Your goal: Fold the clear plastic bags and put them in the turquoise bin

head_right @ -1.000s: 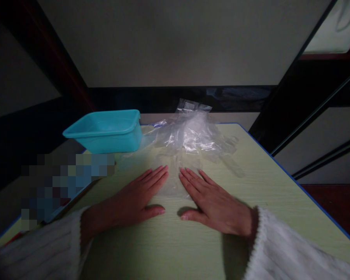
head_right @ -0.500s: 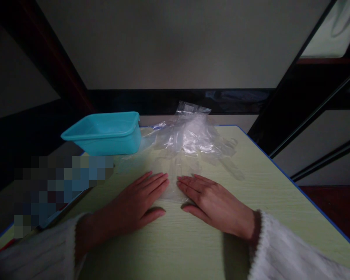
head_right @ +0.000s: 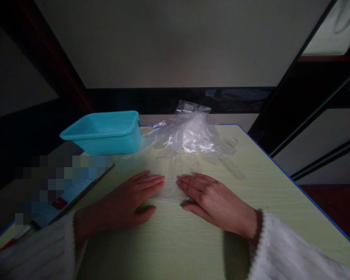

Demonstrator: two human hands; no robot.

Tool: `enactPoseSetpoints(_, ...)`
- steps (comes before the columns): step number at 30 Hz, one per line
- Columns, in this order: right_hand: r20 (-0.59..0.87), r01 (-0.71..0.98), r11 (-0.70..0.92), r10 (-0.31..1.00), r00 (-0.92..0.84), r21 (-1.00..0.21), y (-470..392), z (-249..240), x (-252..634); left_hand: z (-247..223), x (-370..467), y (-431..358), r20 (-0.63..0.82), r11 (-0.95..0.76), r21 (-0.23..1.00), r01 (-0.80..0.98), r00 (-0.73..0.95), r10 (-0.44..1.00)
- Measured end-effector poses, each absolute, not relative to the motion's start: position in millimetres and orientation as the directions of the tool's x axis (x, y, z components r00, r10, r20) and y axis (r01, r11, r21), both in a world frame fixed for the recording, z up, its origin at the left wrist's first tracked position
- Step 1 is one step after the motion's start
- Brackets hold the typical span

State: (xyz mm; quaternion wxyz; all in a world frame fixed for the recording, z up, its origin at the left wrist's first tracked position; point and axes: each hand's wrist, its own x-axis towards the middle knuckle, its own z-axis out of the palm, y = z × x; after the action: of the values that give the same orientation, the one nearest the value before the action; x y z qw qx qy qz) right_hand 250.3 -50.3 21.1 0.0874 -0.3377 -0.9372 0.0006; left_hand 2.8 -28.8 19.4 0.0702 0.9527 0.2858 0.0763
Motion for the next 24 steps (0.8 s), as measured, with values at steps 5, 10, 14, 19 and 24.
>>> enactPoseSetpoints(5,0.171,0.624,0.778,0.626,-0.761,-0.071,-50.0,21.4,250.0,20.8,-0.2,-29.1,0.162,-0.845,0.136,0.518,0.83,0.534)
enactPoseSetpoints(10,0.158,0.631,0.771,0.636,-0.755,-0.086,-50.1,22.1,249.5,21.2,-1.0,-30.5,0.18,-0.853,0.101,0.512,0.834,0.522)
enactPoseSetpoints(14,0.157,0.623,0.778,0.627,-0.763,-0.083,-50.0,22.0,249.4,22.2,-0.5,-31.6,0.214,-0.86,0.079,0.504,0.834,0.508)
enactPoseSetpoints(19,0.176,0.599,0.797,0.603,-0.778,-0.081,-49.9,22.1,250.0,22.0,0.1,-32.2,0.225,-0.859,0.057,0.508,0.832,0.507)
enactPoseSetpoints(24,0.19,0.574,0.814,0.579,-0.793,-0.088,-50.7,24.7,251.6,20.6,0.6,-32.7,0.239,-0.86,0.027,0.509,0.832,0.5)
